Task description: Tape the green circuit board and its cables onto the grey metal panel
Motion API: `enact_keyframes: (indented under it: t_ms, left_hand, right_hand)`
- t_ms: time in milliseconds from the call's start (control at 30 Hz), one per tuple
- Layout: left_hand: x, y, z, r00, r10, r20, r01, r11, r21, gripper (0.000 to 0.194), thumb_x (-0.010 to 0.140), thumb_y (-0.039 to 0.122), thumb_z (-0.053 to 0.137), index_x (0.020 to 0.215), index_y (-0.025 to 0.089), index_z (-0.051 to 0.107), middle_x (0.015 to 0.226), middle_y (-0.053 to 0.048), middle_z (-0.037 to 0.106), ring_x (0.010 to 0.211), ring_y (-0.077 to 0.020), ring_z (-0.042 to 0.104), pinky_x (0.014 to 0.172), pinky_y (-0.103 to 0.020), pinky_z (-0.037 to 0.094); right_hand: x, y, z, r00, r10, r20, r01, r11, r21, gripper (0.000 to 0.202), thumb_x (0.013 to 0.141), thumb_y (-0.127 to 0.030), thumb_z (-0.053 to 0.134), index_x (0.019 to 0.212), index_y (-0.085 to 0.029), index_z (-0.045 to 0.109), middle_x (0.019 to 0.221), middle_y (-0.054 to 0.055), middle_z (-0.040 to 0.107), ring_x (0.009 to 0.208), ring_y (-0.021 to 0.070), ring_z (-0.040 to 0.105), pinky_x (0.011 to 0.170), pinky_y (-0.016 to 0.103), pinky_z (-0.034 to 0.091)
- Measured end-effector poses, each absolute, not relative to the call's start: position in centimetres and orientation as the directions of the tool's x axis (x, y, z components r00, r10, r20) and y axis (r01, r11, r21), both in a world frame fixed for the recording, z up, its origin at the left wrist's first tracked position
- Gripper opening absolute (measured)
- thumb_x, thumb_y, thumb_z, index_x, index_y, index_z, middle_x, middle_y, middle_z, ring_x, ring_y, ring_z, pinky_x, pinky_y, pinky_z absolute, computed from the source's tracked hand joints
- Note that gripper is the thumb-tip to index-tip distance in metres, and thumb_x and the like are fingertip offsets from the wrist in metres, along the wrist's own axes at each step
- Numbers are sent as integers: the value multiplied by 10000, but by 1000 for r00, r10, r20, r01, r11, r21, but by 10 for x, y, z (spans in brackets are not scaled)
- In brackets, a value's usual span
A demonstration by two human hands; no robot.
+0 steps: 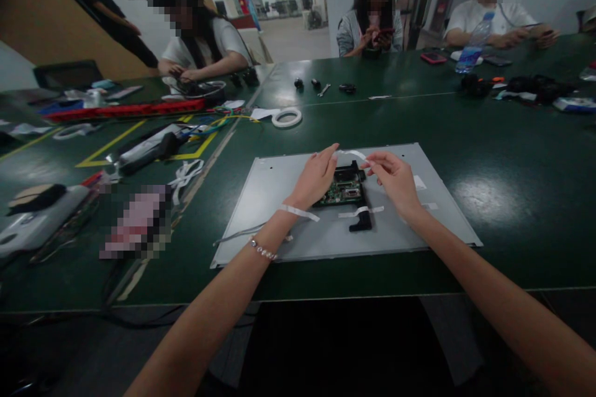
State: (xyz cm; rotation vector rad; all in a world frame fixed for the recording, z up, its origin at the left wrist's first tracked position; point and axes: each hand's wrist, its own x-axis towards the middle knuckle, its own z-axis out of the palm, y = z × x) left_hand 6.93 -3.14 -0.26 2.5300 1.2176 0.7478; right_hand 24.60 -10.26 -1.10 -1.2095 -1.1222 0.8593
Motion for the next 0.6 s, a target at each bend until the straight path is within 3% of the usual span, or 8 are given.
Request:
enact_keyframes:
  t_ms: [133,267,400,600]
  left_hand:
    - [69,-32,-2,486,796,361,671,-604,430,472,1008,321,181,1377,120,397,1416,-108,480,1321,-172,422,1124,-369,256]
    - [70,-33,-3,550,773,315,668,-634,389,461,1009,332,192,1337,133,447,1386,-105,513,1305,-193,441,1117,-414,246]
    - [70,-33,-6,599,771,216,677,-631,379,463,1006,374,192,1248,168,529,1294,-91,595,1215,-213,524,1068,-435,298]
    - [70,-33,-6,619,769,157,701,-632,331,408,996,368,247,1162,219,589,1248,-72,624,1198,-202,529,1036,-410,326]
  right_hand:
    - [247,-100,-17,218,967,129,107,108,-988,287,787,-371,618,985,-163,616,950,71,693,745,114,597,541,211,371]
    - [249,-97,-24,174,983,65,165,36,-986,302,781,-371,602,990,-153,608,949,77,695,770,132,621,523,207,362]
    - [250,-97,-27,167,984,70,221,32,-975,278,780,-344,588,973,-145,612,905,78,697,750,137,629,544,217,384]
    - [254,-93,-28,182,979,87,382,11,-924,241,802,-322,521,934,-151,630,765,52,684,648,132,608,572,244,414]
